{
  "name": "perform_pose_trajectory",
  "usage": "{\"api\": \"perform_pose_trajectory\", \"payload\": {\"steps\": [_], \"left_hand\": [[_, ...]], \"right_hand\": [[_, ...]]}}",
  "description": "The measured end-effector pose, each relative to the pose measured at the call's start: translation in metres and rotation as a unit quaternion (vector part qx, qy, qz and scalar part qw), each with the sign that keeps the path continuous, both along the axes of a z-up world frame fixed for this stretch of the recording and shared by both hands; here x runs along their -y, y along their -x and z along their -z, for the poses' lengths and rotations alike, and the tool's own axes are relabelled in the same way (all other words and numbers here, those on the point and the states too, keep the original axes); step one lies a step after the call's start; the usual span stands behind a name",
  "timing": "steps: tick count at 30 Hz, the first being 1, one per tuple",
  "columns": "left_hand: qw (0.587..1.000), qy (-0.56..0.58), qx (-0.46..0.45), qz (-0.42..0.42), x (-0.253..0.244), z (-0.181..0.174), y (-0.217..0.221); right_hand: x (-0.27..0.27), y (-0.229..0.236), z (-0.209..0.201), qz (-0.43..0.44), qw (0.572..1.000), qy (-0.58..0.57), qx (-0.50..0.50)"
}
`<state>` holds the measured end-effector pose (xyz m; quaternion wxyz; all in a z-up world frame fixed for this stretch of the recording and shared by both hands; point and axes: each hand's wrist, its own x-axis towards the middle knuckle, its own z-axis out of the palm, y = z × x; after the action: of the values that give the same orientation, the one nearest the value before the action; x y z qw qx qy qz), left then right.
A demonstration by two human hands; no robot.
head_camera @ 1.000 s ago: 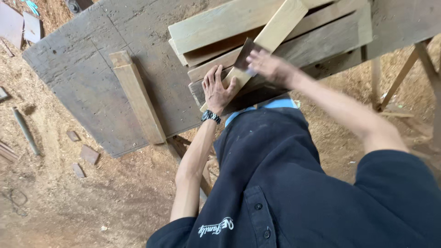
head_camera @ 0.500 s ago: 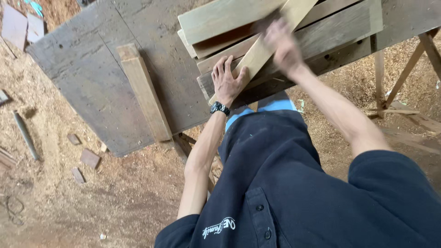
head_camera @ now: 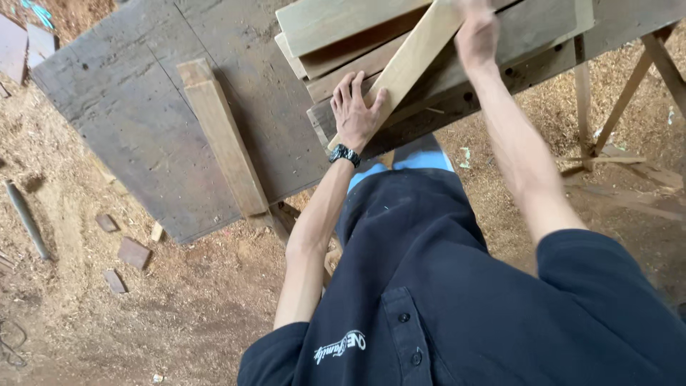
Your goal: The person uses a piece of sandpaper to smooth the edges and surfaces of several wooden planks, handling them one at a time on a wooden workbench.
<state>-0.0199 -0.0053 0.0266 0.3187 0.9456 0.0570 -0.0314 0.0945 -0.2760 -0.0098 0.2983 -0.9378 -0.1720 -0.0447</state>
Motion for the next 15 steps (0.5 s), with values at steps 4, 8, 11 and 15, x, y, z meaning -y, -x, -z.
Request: {"api": "perform_pose_trajectory", "payload": {"steps": [4,8,11,15], "left_hand": [[1.000,0.003,0.022,0.003,0.002,-0.003,-0.002],[1.000,-0.013,0.008,0.021,-0.002,0.007,0.001],[1.000,-0.006,0.003,0.021,0.005,0.000,0.002],[1.000,-0.017,0.016,0.002,0.003,-0.004,0.001]], "right_hand": [[-0.048,0.059,-0.007,-0.085,0.996,-0.031,0.009],[-0.005,0.038,-0.012,-0.035,0.999,-0.028,-0.018],[0.004,0.020,-0.017,0.056,0.998,-0.009,0.017],[-0.043,0.067,-0.017,-0.100,0.990,0.004,0.104]]}}
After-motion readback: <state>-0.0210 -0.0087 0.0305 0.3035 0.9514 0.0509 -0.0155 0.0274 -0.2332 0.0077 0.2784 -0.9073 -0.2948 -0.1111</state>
